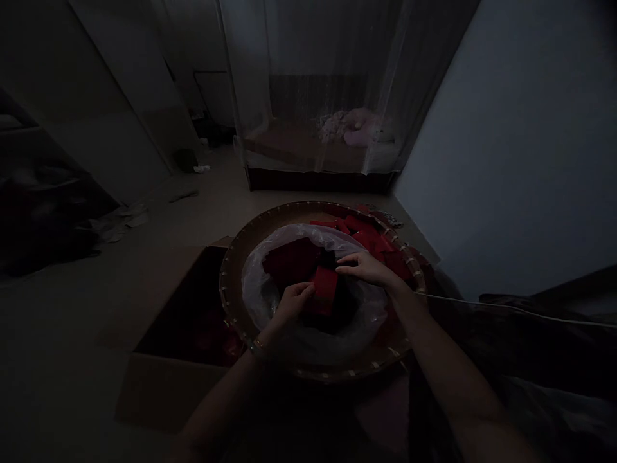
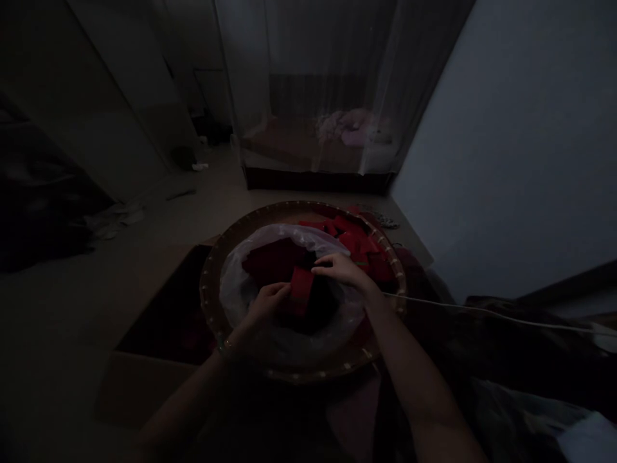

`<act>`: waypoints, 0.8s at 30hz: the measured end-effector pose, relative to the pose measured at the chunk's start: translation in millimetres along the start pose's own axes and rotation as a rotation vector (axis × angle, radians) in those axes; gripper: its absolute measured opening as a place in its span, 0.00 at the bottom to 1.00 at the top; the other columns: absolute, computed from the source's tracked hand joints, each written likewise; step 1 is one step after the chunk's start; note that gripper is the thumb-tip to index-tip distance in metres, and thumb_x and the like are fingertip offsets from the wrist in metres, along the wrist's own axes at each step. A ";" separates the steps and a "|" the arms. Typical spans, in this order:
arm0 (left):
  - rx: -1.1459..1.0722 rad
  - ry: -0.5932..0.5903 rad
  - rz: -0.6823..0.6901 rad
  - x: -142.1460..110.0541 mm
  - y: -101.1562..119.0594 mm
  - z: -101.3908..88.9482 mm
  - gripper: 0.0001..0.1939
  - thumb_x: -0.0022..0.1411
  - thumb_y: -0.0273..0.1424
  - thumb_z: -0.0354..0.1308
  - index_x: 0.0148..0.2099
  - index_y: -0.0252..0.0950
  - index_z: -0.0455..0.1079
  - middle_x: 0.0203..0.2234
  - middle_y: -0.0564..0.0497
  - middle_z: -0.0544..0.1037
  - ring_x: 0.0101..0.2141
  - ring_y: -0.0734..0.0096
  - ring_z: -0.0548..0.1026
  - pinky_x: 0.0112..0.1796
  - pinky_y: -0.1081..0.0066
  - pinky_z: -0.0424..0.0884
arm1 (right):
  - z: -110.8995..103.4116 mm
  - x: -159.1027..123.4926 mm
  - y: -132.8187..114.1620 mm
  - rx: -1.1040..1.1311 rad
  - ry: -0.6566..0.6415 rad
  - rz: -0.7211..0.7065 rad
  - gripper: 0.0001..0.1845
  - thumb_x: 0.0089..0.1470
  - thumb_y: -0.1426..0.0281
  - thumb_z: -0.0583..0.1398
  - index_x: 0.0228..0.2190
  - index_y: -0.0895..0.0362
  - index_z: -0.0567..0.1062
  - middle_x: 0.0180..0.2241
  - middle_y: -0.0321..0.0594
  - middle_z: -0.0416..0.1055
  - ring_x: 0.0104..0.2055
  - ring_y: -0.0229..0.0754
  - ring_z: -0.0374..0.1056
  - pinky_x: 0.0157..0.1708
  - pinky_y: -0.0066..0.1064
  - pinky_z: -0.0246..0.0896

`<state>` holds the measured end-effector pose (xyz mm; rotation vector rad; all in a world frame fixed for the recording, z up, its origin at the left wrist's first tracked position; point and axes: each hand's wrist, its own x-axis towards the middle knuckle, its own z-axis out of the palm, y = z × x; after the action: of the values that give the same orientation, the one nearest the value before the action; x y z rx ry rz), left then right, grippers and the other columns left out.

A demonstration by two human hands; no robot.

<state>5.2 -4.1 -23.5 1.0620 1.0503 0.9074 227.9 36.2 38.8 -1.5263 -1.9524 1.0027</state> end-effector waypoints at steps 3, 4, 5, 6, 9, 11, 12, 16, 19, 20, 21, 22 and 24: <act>0.097 0.075 0.019 -1.8 1.5 0.6 0.20 0.44 0.44 0.64 0.30 0.29 0.75 0.21 0.52 0.74 0.23 0.75 0.69 0.25 0.76 0.62 | 1.6 -0.5 0.8 -0.007 -0.004 -0.017 0.23 0.43 0.56 0.64 0.38 0.58 0.78 0.41 0.44 0.76 0.45 0.52 0.70 0.47 0.40 0.63; 0.111 0.085 0.023 -2.5 2.0 0.7 0.19 0.44 0.43 0.64 0.29 0.29 0.75 0.20 0.52 0.74 0.22 0.75 0.68 0.24 0.77 0.62 | 1.9 -0.8 0.8 -0.012 -0.010 -0.020 0.22 0.43 0.56 0.64 0.38 0.57 0.79 0.41 0.43 0.76 0.46 0.52 0.70 0.48 0.40 0.62; 0.119 0.095 0.029 -3.1 2.4 0.6 0.18 0.45 0.42 0.64 0.29 0.29 0.75 0.19 0.52 0.74 0.22 0.75 0.68 0.24 0.77 0.61 | 1.6 -1.0 0.7 -0.017 -0.017 -0.021 0.22 0.43 0.56 0.63 0.38 0.57 0.79 0.41 0.43 0.76 0.46 0.52 0.69 0.48 0.39 0.62; 0.124 0.105 0.038 -3.5 2.7 0.4 0.17 0.45 0.42 0.63 0.28 0.30 0.75 0.19 0.52 0.73 0.21 0.76 0.68 0.23 0.77 0.61 | 0.7 -1.2 0.9 -0.018 -0.022 -0.022 0.22 0.43 0.56 0.63 0.38 0.56 0.79 0.41 0.42 0.76 0.46 0.51 0.69 0.48 0.39 0.62; 0.131 0.140 0.057 -3.7 3.0 -1.5 0.16 0.45 0.41 0.63 0.29 0.30 0.75 0.19 0.51 0.74 0.22 0.75 0.69 0.23 0.77 0.62 | -6.2 -2.0 2.3 -0.003 -0.021 -0.012 0.23 0.44 0.55 0.63 0.39 0.56 0.78 0.41 0.41 0.76 0.46 0.50 0.69 0.46 0.37 0.63; 0.128 0.152 0.041 -3.2 3.0 -2.9 0.16 0.45 0.40 0.63 0.29 0.30 0.75 0.20 0.51 0.75 0.23 0.74 0.69 0.24 0.77 0.63 | -12.0 -2.8 3.7 0.004 -0.041 -0.007 0.25 0.45 0.54 0.62 0.40 0.57 0.78 0.40 0.40 0.76 0.44 0.50 0.70 0.44 0.36 0.64; 0.128 0.150 0.030 -2.8 3.1 -3.3 0.16 0.45 0.40 0.63 0.29 0.30 0.75 0.20 0.51 0.75 0.23 0.74 0.70 0.24 0.77 0.63 | -14.1 -3.2 4.0 -0.002 -0.060 -0.010 0.25 0.44 0.53 0.62 0.40 0.57 0.78 0.39 0.39 0.76 0.43 0.50 0.70 0.43 0.36 0.64; 0.159 0.134 0.035 -2.5 4.6 -2.4 0.15 0.44 0.40 0.63 0.28 0.31 0.75 0.20 0.51 0.75 0.23 0.73 0.70 0.25 0.76 0.63 | -11.8 -4.1 2.5 -0.057 -0.097 -0.030 0.25 0.42 0.54 0.63 0.39 0.58 0.78 0.40 0.41 0.76 0.43 0.50 0.70 0.43 0.36 0.63; 0.177 0.132 0.049 -3.9 5.3 -1.1 0.15 0.44 0.39 0.63 0.28 0.30 0.75 0.19 0.52 0.74 0.23 0.74 0.69 0.24 0.77 0.62 | -3.1 -3.3 1.1 -0.083 -0.081 -0.039 0.22 0.43 0.56 0.63 0.38 0.57 0.79 0.38 0.41 0.77 0.42 0.50 0.71 0.42 0.35 0.64; 0.175 0.129 0.046 -4.5 5.4 -1.1 0.15 0.44 0.39 0.63 0.27 0.30 0.75 0.19 0.52 0.74 0.22 0.74 0.69 0.23 0.77 0.62 | -0.6 -2.9 1.4 -0.092 -0.072 -0.044 0.22 0.43 0.57 0.63 0.38 0.57 0.79 0.37 0.41 0.77 0.41 0.50 0.71 0.41 0.35 0.64; 0.169 0.123 0.041 -4.9 5.6 -1.2 0.15 0.44 0.40 0.64 0.27 0.30 0.75 0.19 0.52 0.74 0.22 0.74 0.69 0.23 0.77 0.62 | 1.3 -2.7 1.9 -0.100 -0.060 -0.048 0.21 0.43 0.57 0.63 0.38 0.56 0.79 0.37 0.40 0.77 0.41 0.50 0.71 0.41 0.35 0.64; 0.153 0.116 0.033 -5.0 6.2 -1.4 0.15 0.43 0.40 0.64 0.27 0.30 0.74 0.19 0.52 0.74 0.23 0.74 0.69 0.24 0.77 0.63 | 2.7 -2.6 2.7 -0.107 -0.046 -0.053 0.21 0.43 0.56 0.63 0.38 0.55 0.79 0.37 0.40 0.77 0.41 0.50 0.71 0.40 0.35 0.65; 0.078 0.109 0.027 -3.7 9.5 -1.5 0.17 0.42 0.40 0.66 0.30 0.30 0.75 0.23 0.51 0.76 0.25 0.73 0.71 0.26 0.76 0.67 | 4.1 -2.9 4.2 -0.116 -0.032 -0.063 0.22 0.42 0.56 0.64 0.38 0.54 0.79 0.36 0.39 0.78 0.40 0.50 0.71 0.40 0.35 0.65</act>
<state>2.0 -4.9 -13.7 1.1036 1.1722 0.9619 228.3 32.9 33.2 -1.5081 -2.1001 0.9073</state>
